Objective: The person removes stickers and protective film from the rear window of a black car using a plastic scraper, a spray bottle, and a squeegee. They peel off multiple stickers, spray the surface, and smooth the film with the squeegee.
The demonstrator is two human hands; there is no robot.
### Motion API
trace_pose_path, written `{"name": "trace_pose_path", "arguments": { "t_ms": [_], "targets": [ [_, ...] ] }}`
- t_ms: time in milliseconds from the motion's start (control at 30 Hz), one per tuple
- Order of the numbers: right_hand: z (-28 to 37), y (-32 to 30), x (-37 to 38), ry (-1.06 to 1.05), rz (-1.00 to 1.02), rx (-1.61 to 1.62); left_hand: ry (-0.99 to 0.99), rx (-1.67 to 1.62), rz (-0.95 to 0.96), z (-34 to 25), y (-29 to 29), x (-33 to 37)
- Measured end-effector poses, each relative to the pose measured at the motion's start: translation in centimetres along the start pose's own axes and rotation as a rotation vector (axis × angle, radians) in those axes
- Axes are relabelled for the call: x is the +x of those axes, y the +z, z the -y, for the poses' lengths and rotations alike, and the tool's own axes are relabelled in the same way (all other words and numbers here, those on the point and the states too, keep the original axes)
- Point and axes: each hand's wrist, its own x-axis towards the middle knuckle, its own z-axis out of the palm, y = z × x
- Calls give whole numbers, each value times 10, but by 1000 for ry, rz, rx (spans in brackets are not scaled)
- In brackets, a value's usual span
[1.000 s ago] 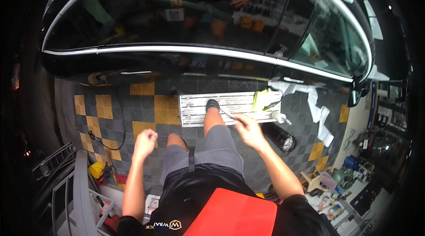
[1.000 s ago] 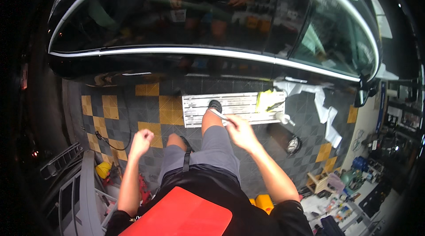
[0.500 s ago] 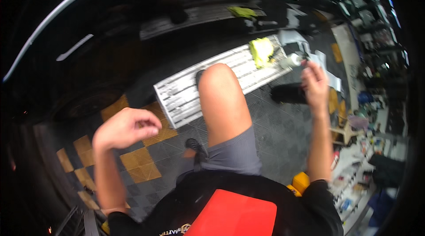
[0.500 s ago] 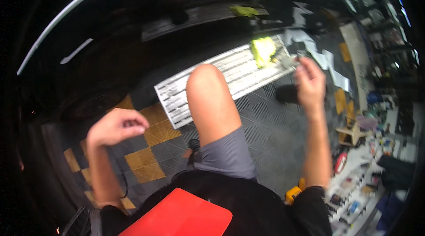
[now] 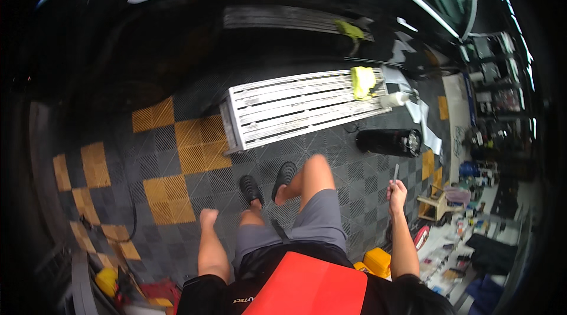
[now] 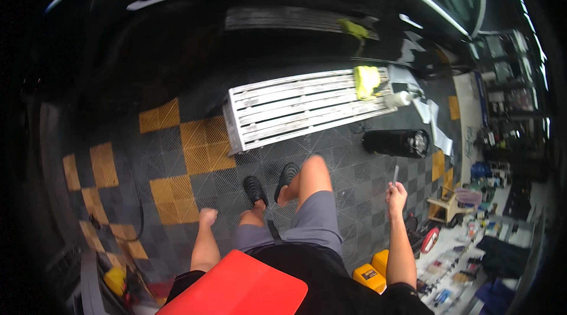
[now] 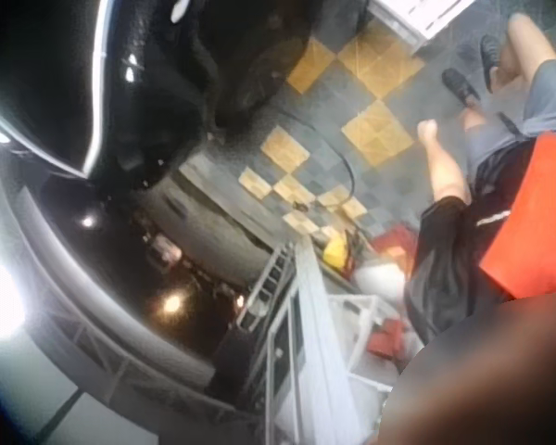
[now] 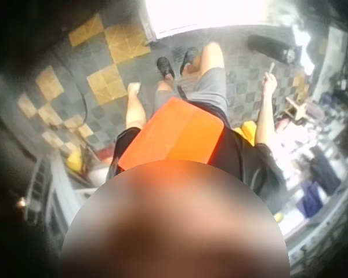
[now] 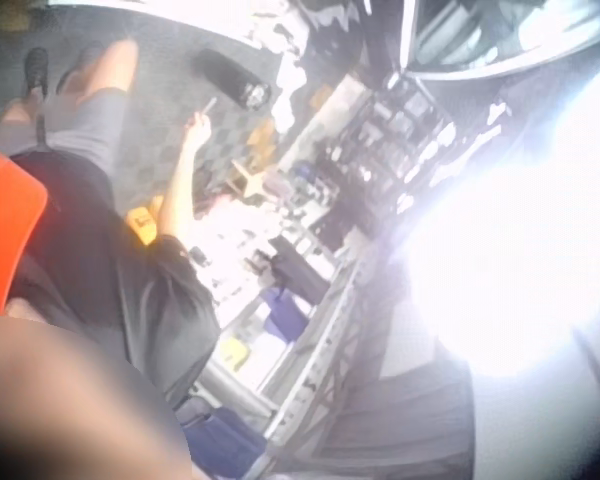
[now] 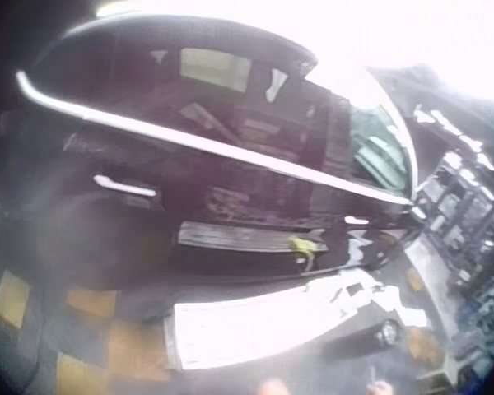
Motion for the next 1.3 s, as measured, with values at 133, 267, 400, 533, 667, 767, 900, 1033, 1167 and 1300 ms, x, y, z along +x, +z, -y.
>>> {"name": "trace_pose_path", "arguments": {
  "t_ms": [133, 267, 400, 533, 667, 767, 900, 1033, 1167, 1300],
  "targets": [
    [-44, 65, -22, 115, 134, 41, 497, -115, -168, -85, 8, -15],
    [-107, 167, -46, 204, 458, 83, 623, -350, -81, -219, -7, -6],
    [-147, 175, -75, 258, 455, -52, 693, -390, -74, -334, -16, 29],
    [-176, 111, -124, 432, 275, -182, 432, -457, 103, -378, -27, 69],
    [-212, 70, -199, 520, 15, -321, 625, -572, 508, -387, -29, 117],
    [-229, 80, -257, 608, -83, -318, 642, -563, 513, -385, -22, 139],
    [-241, 149, -315, 657, -29, -280, 751, -566, 526, -391, -22, 141],
    [-249, 214, -343, 685, 63, -222, 842, -581, 541, -396, -24, 127],
    [-253, 242, -357, 693, 79, -173, 815, -645, 324, -392, -18, 125],
    [-233, 244, -388, 683, 27, -137, 822, -689, 330, -386, -11, 130]
  ]
}}
